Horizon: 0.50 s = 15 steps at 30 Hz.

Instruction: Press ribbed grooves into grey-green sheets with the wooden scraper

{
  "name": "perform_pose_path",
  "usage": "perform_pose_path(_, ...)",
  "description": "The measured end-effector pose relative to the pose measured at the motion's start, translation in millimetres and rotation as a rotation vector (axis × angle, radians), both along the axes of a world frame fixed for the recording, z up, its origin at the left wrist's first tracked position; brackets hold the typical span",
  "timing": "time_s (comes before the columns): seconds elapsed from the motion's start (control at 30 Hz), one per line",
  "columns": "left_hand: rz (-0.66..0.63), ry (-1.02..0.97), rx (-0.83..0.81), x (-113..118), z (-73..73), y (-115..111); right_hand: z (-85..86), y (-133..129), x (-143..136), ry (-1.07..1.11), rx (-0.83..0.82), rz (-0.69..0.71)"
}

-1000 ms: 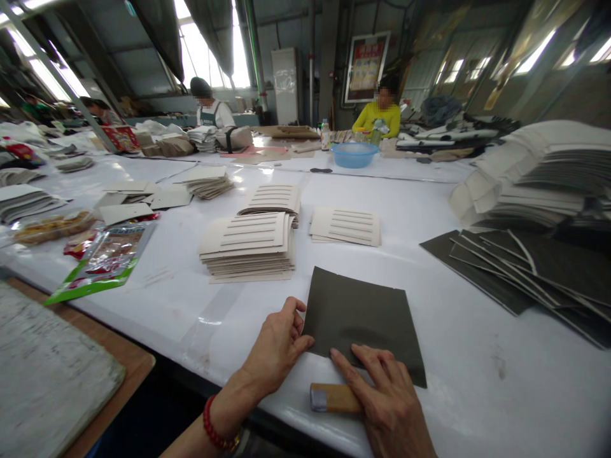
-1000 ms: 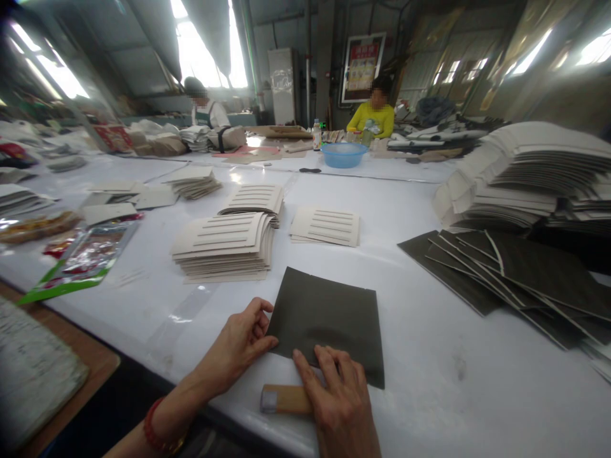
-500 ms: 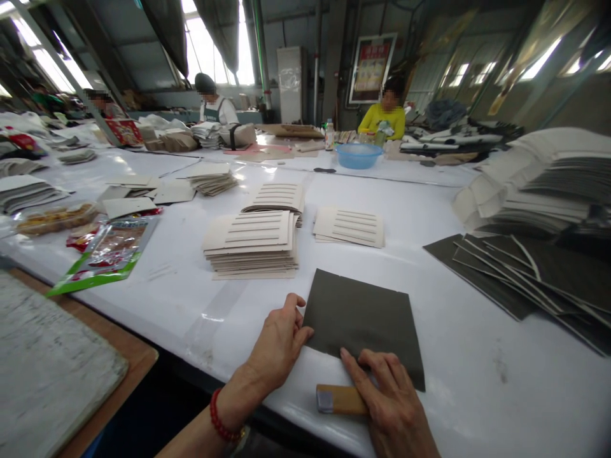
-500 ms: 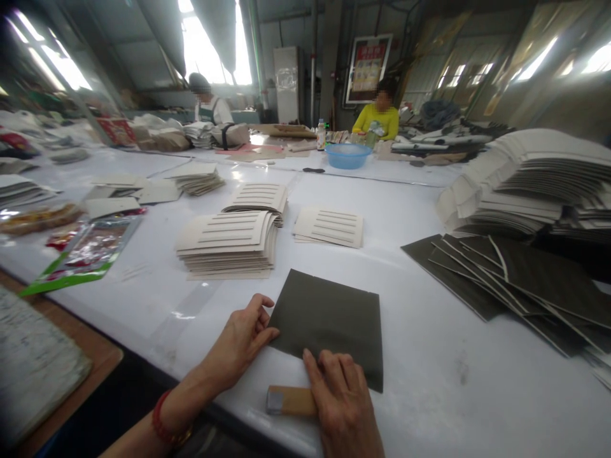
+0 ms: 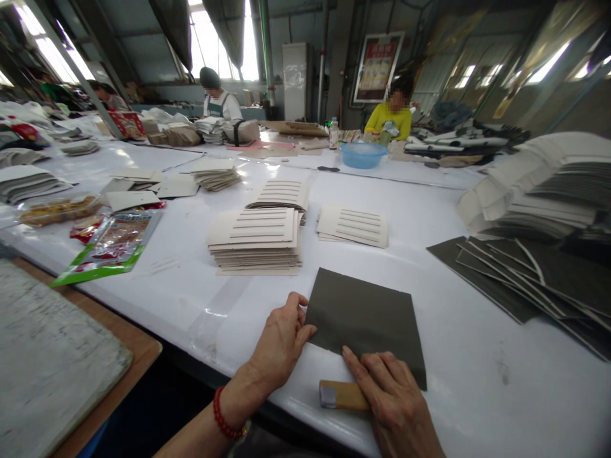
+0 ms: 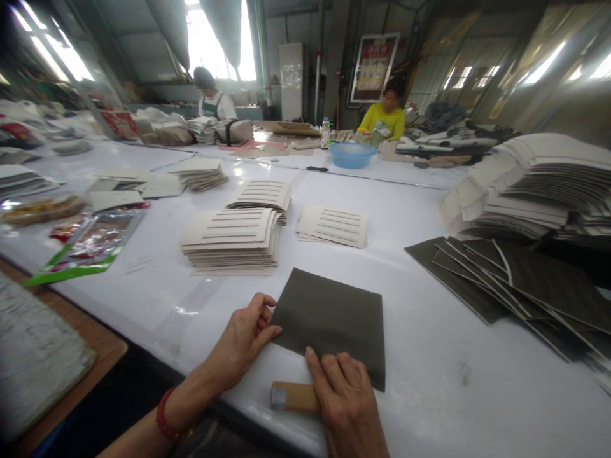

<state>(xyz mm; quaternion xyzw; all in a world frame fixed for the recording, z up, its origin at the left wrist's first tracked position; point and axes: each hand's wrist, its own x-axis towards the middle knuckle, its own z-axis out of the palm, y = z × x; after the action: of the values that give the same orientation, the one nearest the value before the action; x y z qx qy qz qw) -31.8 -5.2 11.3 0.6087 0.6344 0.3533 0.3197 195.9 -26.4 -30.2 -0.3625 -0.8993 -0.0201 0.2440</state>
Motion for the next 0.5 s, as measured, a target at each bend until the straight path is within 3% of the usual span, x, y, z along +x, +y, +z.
perform_pose_path(0.27,0.015,0.104,-0.033,5.6,5.5,0.6,4.3,1.0,-5.6,-0.014,0.046,-0.012)
perform_pose_path(0.5,0.028,0.142,-0.062,4.7,9.6,1.9,9.5,2.7,-35.7,0.053,0.121,-0.035)
